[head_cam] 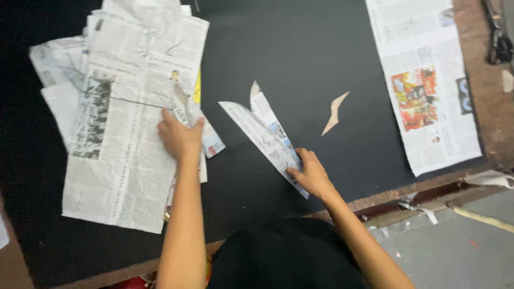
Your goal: The person uses scissors to cut newspaper sheets along pre-drawn lines on a dark tabletop. After cutting, the person folds the cut strips and stacks them with other cut pieces on the table.
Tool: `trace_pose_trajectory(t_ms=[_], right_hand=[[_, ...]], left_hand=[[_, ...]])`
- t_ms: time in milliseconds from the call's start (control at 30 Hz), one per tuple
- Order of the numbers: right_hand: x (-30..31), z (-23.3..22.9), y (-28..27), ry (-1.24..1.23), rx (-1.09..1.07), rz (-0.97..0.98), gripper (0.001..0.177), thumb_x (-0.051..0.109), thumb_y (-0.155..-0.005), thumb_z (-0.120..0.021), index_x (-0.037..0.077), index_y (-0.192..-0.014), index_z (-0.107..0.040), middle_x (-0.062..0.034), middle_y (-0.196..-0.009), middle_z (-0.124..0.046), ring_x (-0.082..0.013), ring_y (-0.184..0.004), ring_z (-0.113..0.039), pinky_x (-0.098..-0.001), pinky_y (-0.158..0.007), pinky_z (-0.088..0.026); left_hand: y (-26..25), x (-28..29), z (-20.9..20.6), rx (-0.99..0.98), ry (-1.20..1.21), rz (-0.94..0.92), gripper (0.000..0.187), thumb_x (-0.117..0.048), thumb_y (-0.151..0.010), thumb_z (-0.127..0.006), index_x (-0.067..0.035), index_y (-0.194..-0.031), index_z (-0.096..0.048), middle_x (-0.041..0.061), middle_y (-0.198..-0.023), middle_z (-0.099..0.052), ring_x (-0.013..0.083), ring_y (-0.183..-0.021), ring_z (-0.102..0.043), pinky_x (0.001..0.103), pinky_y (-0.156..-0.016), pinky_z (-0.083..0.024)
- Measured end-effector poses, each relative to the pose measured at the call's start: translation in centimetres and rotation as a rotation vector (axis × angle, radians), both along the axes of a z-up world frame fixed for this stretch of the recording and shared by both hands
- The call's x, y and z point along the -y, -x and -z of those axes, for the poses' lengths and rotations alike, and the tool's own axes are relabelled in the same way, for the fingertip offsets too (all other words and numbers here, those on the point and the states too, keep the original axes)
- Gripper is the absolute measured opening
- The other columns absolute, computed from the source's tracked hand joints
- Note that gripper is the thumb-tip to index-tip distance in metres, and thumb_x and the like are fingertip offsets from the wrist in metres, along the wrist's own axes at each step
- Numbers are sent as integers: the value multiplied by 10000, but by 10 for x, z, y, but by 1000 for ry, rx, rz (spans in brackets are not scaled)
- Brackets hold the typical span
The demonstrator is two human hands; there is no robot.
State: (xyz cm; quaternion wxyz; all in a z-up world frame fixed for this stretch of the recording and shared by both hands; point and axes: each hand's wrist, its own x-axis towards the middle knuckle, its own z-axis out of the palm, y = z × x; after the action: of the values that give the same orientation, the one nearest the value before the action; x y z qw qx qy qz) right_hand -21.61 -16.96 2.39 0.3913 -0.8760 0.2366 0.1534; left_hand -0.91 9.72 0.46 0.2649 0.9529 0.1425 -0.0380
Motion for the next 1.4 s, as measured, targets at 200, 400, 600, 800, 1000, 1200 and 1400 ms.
trace_pose_trajectory(t_ms=[200,400,600,800,1000,1200,1400], right_hand=[[-11,-14,-15,-89,-168,132,580,201,-829,-743,90,-1366,-553,-198,-1109,-692,-330,-1030,-713,-429,-896,-553],[-12,-47,-10,115,105,54,704,244,-781,-841,121,-1399,-527,-169,-1191,-493,-320,-1108,-579,-466,-868,-519],[-30,-80,-36,-318,427,-109,790,292,-749,-860,88,-1429,-512,-109,-1162,-462,-247,-1094,-553,-390,-826,-536],[-42,-71,-32,-378,265,38,374,273,-874,-745,62,-1177,-688,-44,-840,-630,-138,-732,-549,-311,-684,-499],[-18,-46,3,-357,-178,-81,462,412,-1015,-574,-10,-993,-762,-80,-745,-657,-185,-727,-602,-353,-726,-511],[-2,-56,24,-450,63,14,561,466,-982,-555,47,-1354,-594,-113,-1201,-551,-217,-1162,-567,-361,-988,-455],[-9,-67,3,-749,359,-105,621,352,-861,-792,1,-1336,-600,-133,-1194,-582,-238,-1142,-606,-394,-987,-520]], left_hand=[[9,24,-25,109,310,74,971,3,-775,-805,-132,-1581,-281,263,-1359,-576,400,-1182,-606,495,-943,-517],[51,38,-34,-59,1089,172,780,27,-884,-699,-82,-1557,-319,204,-1040,-748,178,-930,-736,281,-816,-592],[96,67,-66,-203,1219,288,286,-43,-1051,-648,48,-1316,-587,211,-1018,-767,196,-904,-704,303,-763,-554],[105,62,-101,-109,367,492,424,-182,-1037,-539,-145,-1459,-515,240,-927,-726,409,-886,-715,473,-755,-523],[99,42,-118,104,609,456,402,-46,-1001,-602,-64,-1403,-604,182,-1145,-727,260,-945,-713,346,-744,-549],[99,59,-110,-174,1352,270,418,89,-932,-641,66,-1348,-616,164,-1155,-717,128,-938,-707,234,-813,-591],[99,89,-114,-137,1386,420,458,124,-897,-666,52,-1347,-613,125,-1220,-687,128,-971,-685,236,-836,-575]])
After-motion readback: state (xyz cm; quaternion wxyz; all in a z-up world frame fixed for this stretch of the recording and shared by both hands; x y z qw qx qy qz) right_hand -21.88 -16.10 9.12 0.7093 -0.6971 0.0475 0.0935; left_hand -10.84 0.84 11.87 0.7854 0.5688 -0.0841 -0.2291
